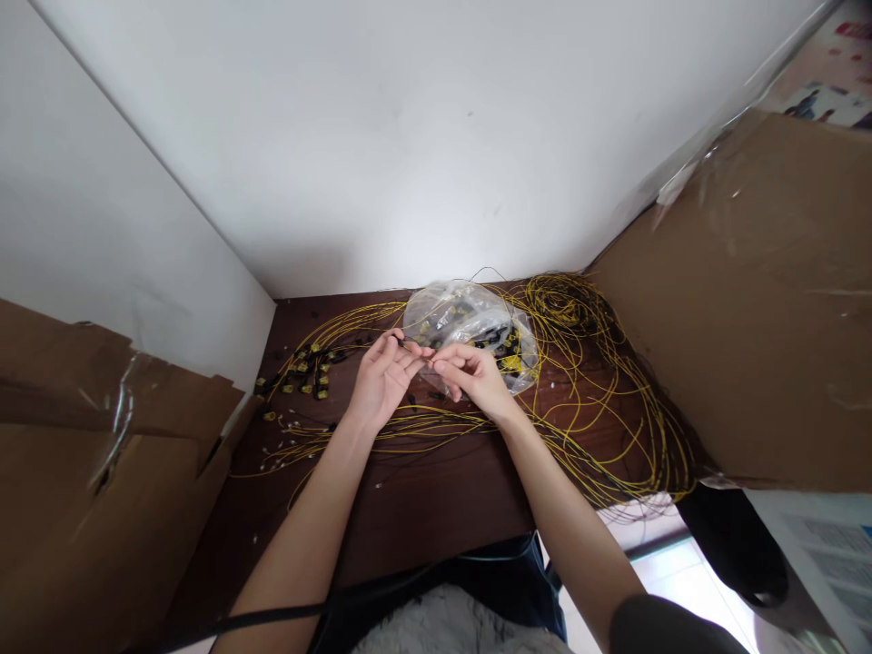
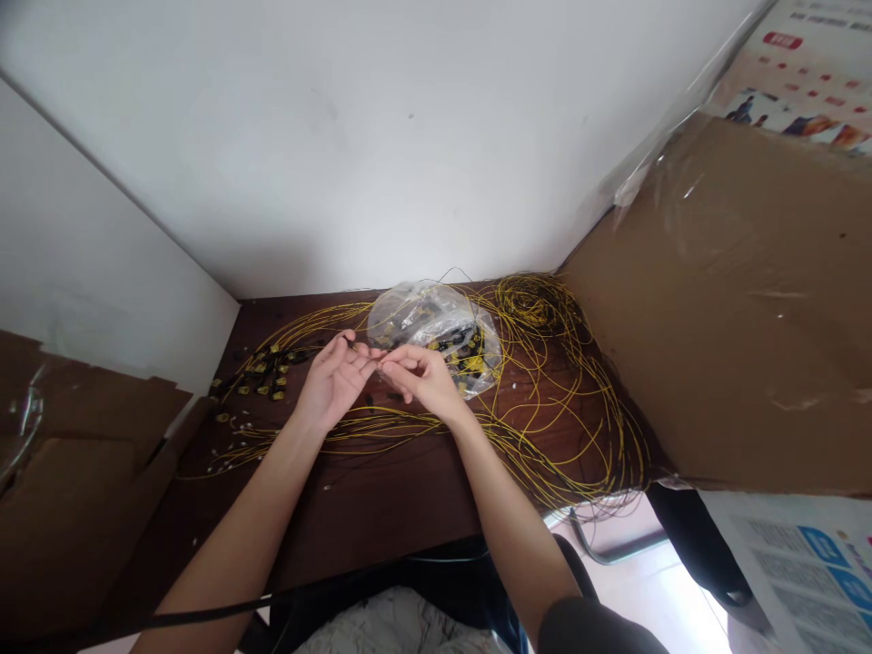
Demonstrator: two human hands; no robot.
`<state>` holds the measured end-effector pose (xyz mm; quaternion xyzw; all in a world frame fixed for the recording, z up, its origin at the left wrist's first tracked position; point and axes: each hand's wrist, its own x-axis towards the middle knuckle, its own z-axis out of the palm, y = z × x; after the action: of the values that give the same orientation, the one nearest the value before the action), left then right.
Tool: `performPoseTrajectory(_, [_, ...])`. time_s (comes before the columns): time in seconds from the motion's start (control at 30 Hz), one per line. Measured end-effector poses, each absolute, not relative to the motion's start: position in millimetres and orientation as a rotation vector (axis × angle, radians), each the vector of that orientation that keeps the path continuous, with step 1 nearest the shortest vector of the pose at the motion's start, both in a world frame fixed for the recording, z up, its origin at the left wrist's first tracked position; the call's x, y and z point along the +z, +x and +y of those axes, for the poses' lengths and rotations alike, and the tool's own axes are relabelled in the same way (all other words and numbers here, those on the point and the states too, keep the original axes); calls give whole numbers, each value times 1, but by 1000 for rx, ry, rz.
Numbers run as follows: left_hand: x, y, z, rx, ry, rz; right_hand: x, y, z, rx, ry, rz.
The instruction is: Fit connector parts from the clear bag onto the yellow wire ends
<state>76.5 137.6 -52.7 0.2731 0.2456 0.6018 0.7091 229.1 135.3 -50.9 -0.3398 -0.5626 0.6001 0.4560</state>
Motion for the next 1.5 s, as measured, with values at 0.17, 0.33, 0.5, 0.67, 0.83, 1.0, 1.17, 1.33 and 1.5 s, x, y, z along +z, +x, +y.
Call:
performPoseTrajectory(0.17, [-48, 75, 137, 1347, 475, 530, -48, 233, 135, 1607, -866, -1507])
performPoseTrajectory(0.33, [-41, 74, 136, 1349, 497, 493, -48, 236, 133, 1689, -783, -1455])
performPoseTrajectory(0.5, [-38, 77, 131, 1254, 557, 446, -49, 238, 132, 1914, -493, -1198])
performPoseTrajectory(0.67, [-39, 71, 134, 1309, 480, 437, -46, 248, 134, 1945, -273, -905])
performPoseTrajectory(0.83, [-40, 67, 137, 1367, 504, 473, -52, 252, 137, 1854, -35, -599])
performPoseTrajectory(1.0, [-41, 64, 138, 1410, 535, 516, -54, 253, 137, 1810, -121, -579])
performPoseTrajectory(1.17, [-44, 49, 145, 1505, 459, 539, -33, 275, 133, 1548, -560, -769])
performPoseTrajectory(1.33, [-47, 35, 151, 1588, 431, 483, 21, 319, 118, 1395, -763, -1141])
performPoseTrajectory(1.5, [-47, 26, 152, 1651, 428, 535, 72, 373, 91, 944, -1106, -1292])
